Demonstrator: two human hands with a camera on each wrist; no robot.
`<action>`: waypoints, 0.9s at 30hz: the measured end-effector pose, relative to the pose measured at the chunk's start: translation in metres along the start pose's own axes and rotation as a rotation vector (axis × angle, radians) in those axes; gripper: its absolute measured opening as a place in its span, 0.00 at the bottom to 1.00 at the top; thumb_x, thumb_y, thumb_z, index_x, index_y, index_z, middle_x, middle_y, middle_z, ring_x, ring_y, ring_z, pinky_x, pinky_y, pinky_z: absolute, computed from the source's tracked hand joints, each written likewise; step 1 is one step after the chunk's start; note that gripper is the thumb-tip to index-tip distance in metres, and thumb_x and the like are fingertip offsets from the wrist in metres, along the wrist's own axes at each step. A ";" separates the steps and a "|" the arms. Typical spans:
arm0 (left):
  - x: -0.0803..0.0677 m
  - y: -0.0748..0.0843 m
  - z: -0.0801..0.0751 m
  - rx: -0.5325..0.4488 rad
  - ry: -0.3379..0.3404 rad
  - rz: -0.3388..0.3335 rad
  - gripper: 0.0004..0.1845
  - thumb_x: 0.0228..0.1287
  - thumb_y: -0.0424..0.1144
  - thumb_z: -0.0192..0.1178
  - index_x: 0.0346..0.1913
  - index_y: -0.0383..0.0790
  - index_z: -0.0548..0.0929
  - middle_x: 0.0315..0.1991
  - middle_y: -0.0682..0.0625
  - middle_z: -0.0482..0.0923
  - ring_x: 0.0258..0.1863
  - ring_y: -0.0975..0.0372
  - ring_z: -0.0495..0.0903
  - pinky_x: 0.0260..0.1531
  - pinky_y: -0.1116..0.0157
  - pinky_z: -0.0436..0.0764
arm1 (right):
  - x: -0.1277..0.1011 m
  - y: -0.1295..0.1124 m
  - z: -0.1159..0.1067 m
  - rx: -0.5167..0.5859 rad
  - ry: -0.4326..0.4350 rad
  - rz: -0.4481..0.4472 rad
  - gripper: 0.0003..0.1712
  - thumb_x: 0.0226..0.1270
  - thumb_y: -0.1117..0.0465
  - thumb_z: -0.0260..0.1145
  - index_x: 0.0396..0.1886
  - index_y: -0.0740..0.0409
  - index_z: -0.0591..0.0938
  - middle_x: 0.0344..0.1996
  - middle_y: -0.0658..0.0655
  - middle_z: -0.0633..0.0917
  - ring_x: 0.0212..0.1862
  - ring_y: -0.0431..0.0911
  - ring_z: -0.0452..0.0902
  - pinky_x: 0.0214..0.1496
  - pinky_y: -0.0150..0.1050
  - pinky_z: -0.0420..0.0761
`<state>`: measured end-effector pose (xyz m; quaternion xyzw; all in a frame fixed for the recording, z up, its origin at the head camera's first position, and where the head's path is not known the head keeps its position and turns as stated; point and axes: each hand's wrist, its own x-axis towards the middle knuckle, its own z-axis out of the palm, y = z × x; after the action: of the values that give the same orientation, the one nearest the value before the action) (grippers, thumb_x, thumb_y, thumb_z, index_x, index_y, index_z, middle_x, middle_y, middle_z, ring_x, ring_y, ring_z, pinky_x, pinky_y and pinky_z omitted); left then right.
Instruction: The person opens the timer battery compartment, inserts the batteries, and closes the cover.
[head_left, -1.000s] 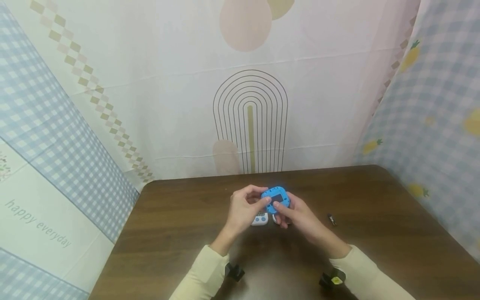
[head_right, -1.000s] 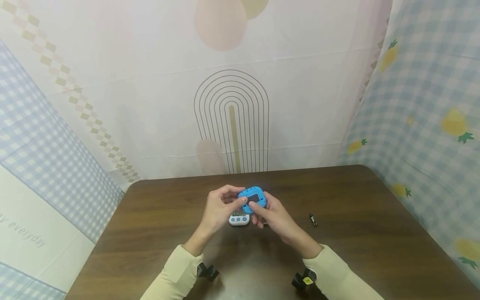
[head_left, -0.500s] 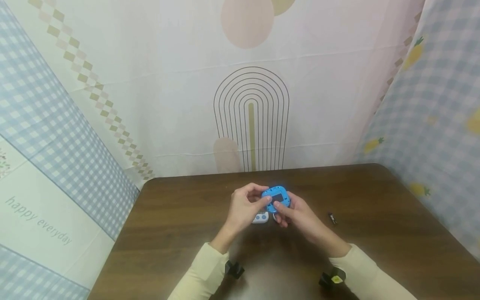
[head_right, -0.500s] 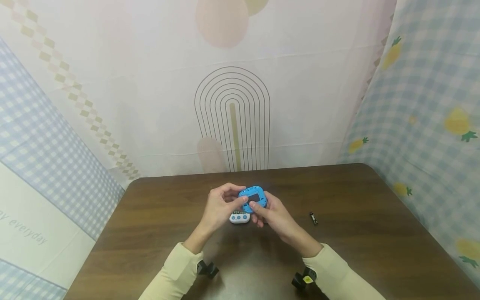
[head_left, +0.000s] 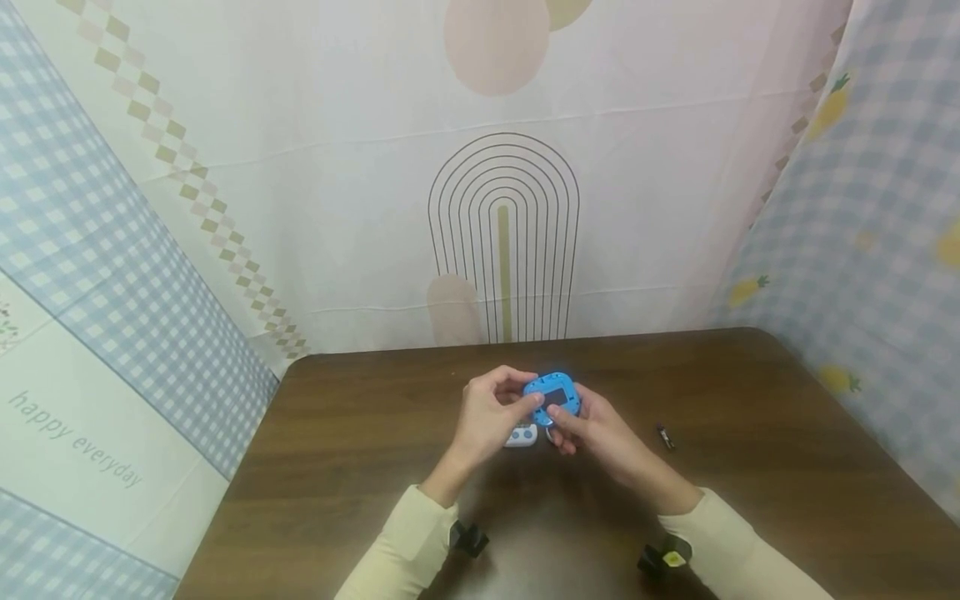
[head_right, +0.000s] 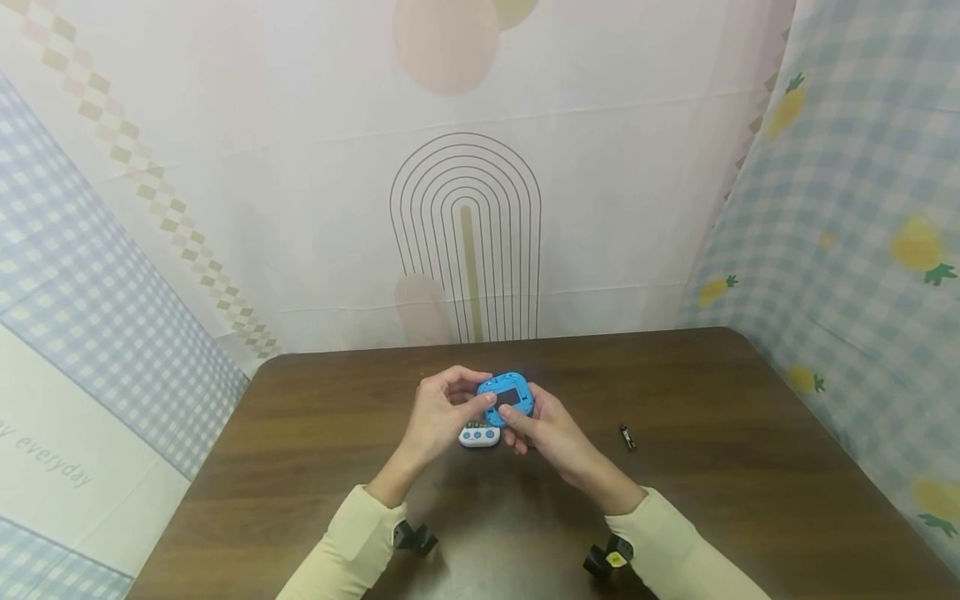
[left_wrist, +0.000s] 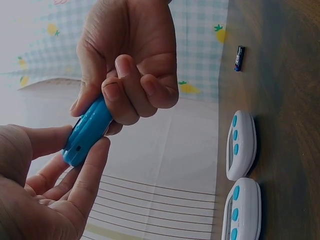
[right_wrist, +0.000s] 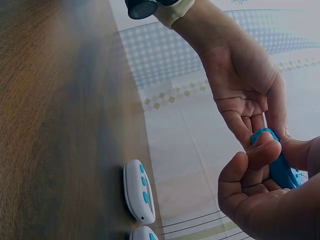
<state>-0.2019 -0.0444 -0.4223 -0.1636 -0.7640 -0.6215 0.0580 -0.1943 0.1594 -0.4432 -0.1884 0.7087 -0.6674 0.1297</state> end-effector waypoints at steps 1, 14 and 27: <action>0.000 0.000 0.000 -0.004 0.001 -0.002 0.11 0.67 0.32 0.72 0.51 0.38 0.89 0.45 0.43 0.90 0.40 0.56 0.91 0.37 0.64 0.92 | 0.000 0.000 0.000 0.002 -0.004 -0.004 0.19 0.85 0.55 0.59 0.63 0.64 0.71 0.31 0.54 0.81 0.30 0.42 0.77 0.33 0.33 0.83; 0.000 0.001 0.003 -0.033 0.006 -0.021 0.11 0.67 0.31 0.72 0.51 0.37 0.89 0.43 0.43 0.90 0.38 0.57 0.90 0.35 0.64 0.92 | 0.001 0.002 -0.003 0.010 -0.028 -0.071 0.18 0.85 0.58 0.58 0.63 0.64 0.71 0.31 0.55 0.81 0.29 0.43 0.77 0.33 0.36 0.84; -0.001 0.000 0.005 -0.009 0.022 0.000 0.10 0.67 0.31 0.72 0.49 0.37 0.89 0.44 0.43 0.90 0.38 0.58 0.90 0.34 0.65 0.92 | 0.002 0.006 -0.007 -0.010 -0.026 -0.023 0.20 0.84 0.56 0.60 0.63 0.64 0.71 0.32 0.56 0.81 0.30 0.43 0.77 0.35 0.35 0.85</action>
<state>-0.2006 -0.0400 -0.4234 -0.1571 -0.7603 -0.6268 0.0658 -0.1998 0.1645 -0.4480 -0.2058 0.7079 -0.6630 0.1303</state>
